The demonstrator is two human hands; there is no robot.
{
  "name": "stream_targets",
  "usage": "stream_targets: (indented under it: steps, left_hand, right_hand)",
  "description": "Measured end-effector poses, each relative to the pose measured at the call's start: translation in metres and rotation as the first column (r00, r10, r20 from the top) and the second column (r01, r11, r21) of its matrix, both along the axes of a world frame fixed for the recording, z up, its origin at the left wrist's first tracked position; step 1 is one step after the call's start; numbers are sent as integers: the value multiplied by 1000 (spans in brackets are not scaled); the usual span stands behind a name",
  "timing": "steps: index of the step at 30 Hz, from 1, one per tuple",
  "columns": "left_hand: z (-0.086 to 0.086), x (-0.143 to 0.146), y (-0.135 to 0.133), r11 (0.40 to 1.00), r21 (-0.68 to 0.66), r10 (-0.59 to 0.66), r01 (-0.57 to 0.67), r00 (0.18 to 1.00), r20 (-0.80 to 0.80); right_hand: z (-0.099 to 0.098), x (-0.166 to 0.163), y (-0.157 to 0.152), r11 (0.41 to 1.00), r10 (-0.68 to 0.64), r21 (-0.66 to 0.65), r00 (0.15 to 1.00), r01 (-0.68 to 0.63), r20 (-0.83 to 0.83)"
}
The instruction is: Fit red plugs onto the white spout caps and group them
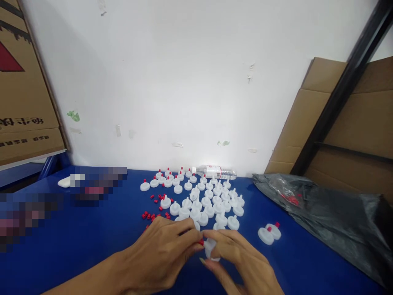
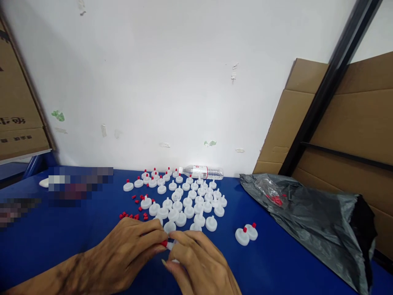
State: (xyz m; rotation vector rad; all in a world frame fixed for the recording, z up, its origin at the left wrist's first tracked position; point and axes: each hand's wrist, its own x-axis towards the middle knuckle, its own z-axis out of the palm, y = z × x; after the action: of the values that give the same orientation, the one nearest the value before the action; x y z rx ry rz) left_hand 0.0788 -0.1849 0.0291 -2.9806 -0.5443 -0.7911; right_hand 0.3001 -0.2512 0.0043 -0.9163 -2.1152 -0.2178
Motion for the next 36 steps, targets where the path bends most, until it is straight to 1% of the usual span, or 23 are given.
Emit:
stream_targets:
  steps: [3,5,7,9,11,14,16,18,20,22,24,26,29,32,34,36]
  left_hand:
    - [8,-7,11,999,14,36,-35,997,-66]
    - [13,-14,20,998,11,71,-70,991,-112]
    - [17,-21,28,995,11,97,-97,980,-175]
    - [19,-26,32,993,7,113,-115,966,-234]
    - [19,-28,32,992,-13,120,-128,954,-275]
    - [21,-30,27,983,-68,140,-170,937,-319]
    - [23,-31,25,971,-113,157,-210,920,-359]
    - [25,-32,26,959,-150,164,-240,904,-394]
    - [25,-32,28,952,-171,162,-253,893,-419]
    - [24,-32,30,949,-178,162,-260,886,-434]
    - [23,-32,31,949,-184,153,-256,884,-442]
    - [23,-30,30,953,-181,146,-243,891,-430]
    - [26,-26,28,962,-172,136,-213,916,-377]
    - [24,-22,26,969,-165,131,-182,951,-280]
    - [19,-20,27,978,-153,112,-145,972,-209]
    - [13,-17,29,986,-130,80,-100,986,-148]
  right_hand:
    - [0,9,-1,993,-91,-60,991,97,103]
    - [-2,22,-3,983,-158,-72,977,169,141]
    - [-7,42,-8,976,-207,-27,961,216,185]
    - [-13,64,-13,971,-239,75,945,228,224]
    - [-20,84,-17,956,-287,136,929,261,232]
    - [-30,103,-22,948,-312,142,917,285,248]
    - [-35,109,-23,931,-366,110,897,349,250]
    - [-37,112,-23,900,-435,89,864,427,255]
    - [-37,113,-22,869,-493,103,829,484,264]
    - [-32,112,-21,845,-534,144,811,514,240]
    - [-24,108,-20,832,-554,169,810,528,195]
    - [-15,100,-18,844,-536,163,817,512,211]
    - [-3,85,-9,873,-481,112,801,475,356]
    - [0,75,1,899,-422,88,792,430,442]
    - [-3,73,3,905,-408,73,804,420,433]
    - [-7,74,3,893,-434,64,819,445,375]
